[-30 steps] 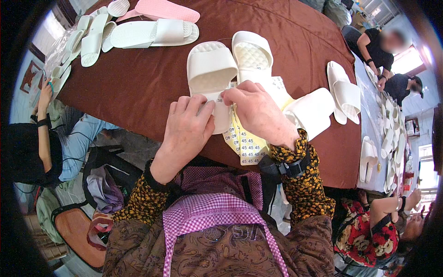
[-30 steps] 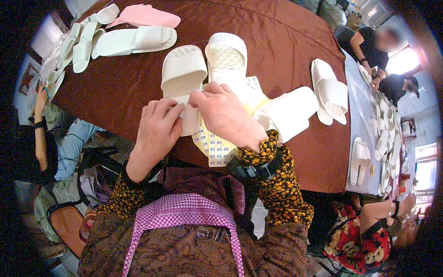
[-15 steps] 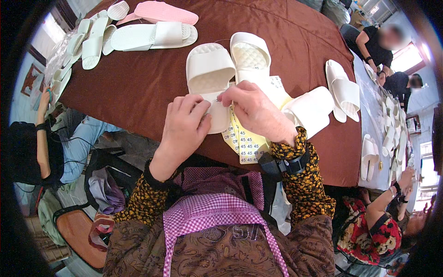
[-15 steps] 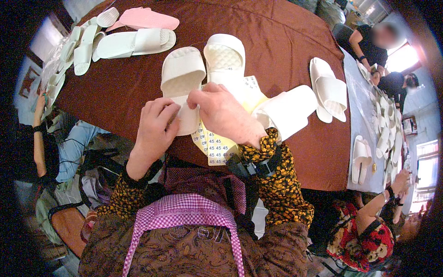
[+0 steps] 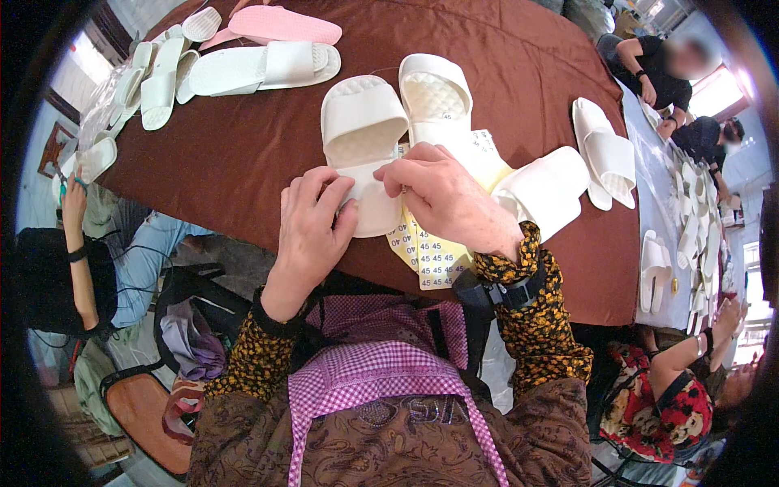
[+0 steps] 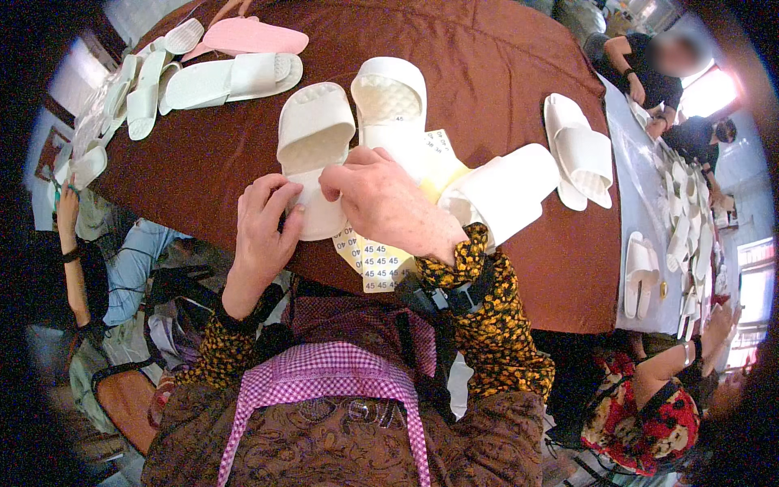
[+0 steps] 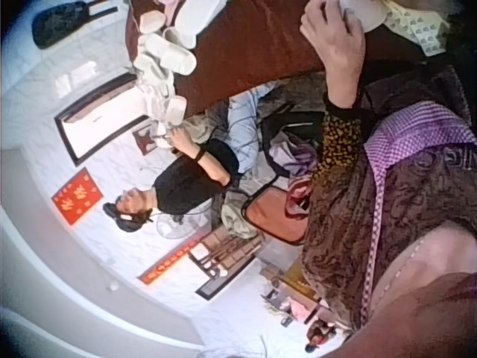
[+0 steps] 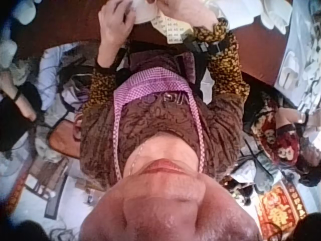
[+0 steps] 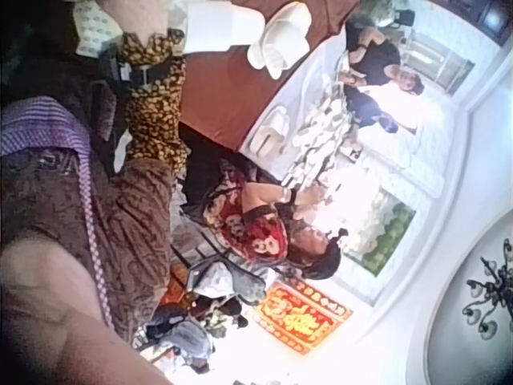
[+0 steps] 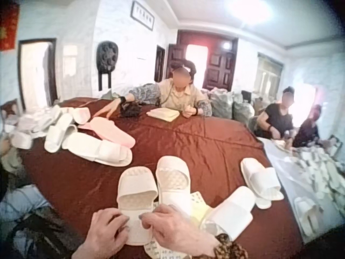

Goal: Applying size labels inside white slippers.

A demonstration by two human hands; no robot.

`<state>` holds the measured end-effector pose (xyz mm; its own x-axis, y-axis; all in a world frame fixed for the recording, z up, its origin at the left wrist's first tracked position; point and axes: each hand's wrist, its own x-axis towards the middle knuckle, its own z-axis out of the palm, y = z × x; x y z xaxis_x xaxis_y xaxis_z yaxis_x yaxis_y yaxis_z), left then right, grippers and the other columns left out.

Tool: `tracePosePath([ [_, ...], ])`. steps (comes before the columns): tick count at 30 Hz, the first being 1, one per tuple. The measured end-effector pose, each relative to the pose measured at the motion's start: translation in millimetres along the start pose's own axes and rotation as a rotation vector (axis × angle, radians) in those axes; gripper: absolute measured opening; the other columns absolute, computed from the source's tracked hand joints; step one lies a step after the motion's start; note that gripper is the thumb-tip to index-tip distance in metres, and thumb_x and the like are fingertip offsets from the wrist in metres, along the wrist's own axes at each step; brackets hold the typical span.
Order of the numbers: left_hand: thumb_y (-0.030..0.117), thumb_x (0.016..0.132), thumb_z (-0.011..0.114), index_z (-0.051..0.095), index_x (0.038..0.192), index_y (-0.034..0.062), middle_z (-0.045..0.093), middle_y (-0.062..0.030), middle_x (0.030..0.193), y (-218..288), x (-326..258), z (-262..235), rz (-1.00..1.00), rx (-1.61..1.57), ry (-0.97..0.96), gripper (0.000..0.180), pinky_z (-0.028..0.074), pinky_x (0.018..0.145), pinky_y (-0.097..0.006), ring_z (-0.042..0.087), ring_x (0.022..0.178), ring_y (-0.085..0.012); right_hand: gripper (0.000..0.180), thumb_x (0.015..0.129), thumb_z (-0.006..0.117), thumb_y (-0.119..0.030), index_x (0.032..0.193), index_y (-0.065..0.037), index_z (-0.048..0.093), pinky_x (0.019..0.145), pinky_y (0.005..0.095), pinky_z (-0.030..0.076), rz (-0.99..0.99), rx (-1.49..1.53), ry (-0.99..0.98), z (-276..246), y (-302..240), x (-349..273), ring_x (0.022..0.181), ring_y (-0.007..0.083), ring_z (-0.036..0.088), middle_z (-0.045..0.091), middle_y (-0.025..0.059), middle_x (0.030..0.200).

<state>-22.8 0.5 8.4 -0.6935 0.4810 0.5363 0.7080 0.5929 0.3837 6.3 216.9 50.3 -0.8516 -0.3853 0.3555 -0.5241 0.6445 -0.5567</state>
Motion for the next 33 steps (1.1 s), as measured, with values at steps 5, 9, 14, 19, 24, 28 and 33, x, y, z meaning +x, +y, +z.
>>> tracePosePath([
  [5,0.007,0.076,0.068,0.063,0.104,0.0041,0.056,-0.0106,0.107,0,1,-2,0.028,-0.004,0.053,0.028,0.042,0.081,-0.040,0.056,0.095,-0.0281,0.016,0.078,0.051,0.005,0.085,-0.003,0.062,0.079,0.0385,0.048,-0.006,0.203,-0.056,-7,-6,3,0.087,0.0298,0.059,0.063,0.0110,0.084],
  [9,0.004,0.076,0.067,0.063,0.103,0.0029,0.057,-0.0118,0.105,-5,5,-1,0.014,-0.070,0.041,0.027,0.043,0.083,-0.039,0.056,0.095,-0.0292,0.014,0.079,0.051,0.005,0.084,-0.001,0.062,0.073,0.0368,0.049,0.026,0.093,0.130,-7,2,3,0.080,0.0290,0.060,0.062,0.0119,0.079],
  [14,-0.001,0.083,0.062,0.062,0.107,0.0008,0.059,-0.0124,0.104,-7,11,-8,-0.189,-0.296,0.054,0.024,0.050,0.077,-0.032,0.062,0.088,-0.0238,0.011,0.080,0.053,0.001,0.084,-0.004,0.061,0.076,0.0425,0.048,0.122,0.188,0.222,-7,4,3,0.084,0.0357,0.057,0.059,0.0146,0.080],
  [19,0.000,0.092,0.054,0.054,0.124,-0.0014,0.060,-0.0111,0.114,-17,12,-10,-0.511,-0.510,-0.046,0.031,0.049,0.082,-0.027,0.061,0.096,-0.0154,0.014,0.083,0.052,0.002,0.092,-0.003,0.062,0.074,0.0404,0.049,0.134,0.248,0.405,-2,12,2,0.083,0.0343,0.059,0.061,0.0170,0.084],
  [24,0.008,0.097,0.050,0.044,0.134,-0.0066,0.058,-0.0167,0.123,-1,20,-24,-0.624,-0.790,-0.008,0.040,0.050,0.085,-0.029,0.062,0.103,-0.0192,0.022,0.086,0.042,0.007,0.100,0.001,0.058,0.085,0.0278,0.048,0.258,0.363,0.525,-7,12,4,0.091,0.0136,0.060,0.066,0.0071,0.099],
  [28,0.012,0.098,0.050,0.038,0.138,-0.0078,0.056,-0.0184,0.124,2,21,-39,-0.771,-1.002,-0.103,0.047,0.054,0.076,-0.028,0.065,0.097,-0.0213,0.024,0.088,0.043,0.005,0.108,0.000,0.055,0.090,0.0270,0.044,0.378,0.601,0.626,-14,19,5,0.098,0.0124,0.055,0.063,0.0067,0.109],
  [33,0.013,0.098,0.050,0.036,0.137,-0.0082,0.057,-0.0224,0.121,4,11,-49,-0.874,-1.314,-0.182,0.047,0.057,0.073,-0.034,0.067,0.096,-0.0288,0.025,0.088,0.048,0.002,0.113,0.001,0.054,0.091,0.0267,0.043,0.422,0.739,0.679,-9,32,5,0.100,0.0123,0.054,0.060,0.0073,0.112],
])
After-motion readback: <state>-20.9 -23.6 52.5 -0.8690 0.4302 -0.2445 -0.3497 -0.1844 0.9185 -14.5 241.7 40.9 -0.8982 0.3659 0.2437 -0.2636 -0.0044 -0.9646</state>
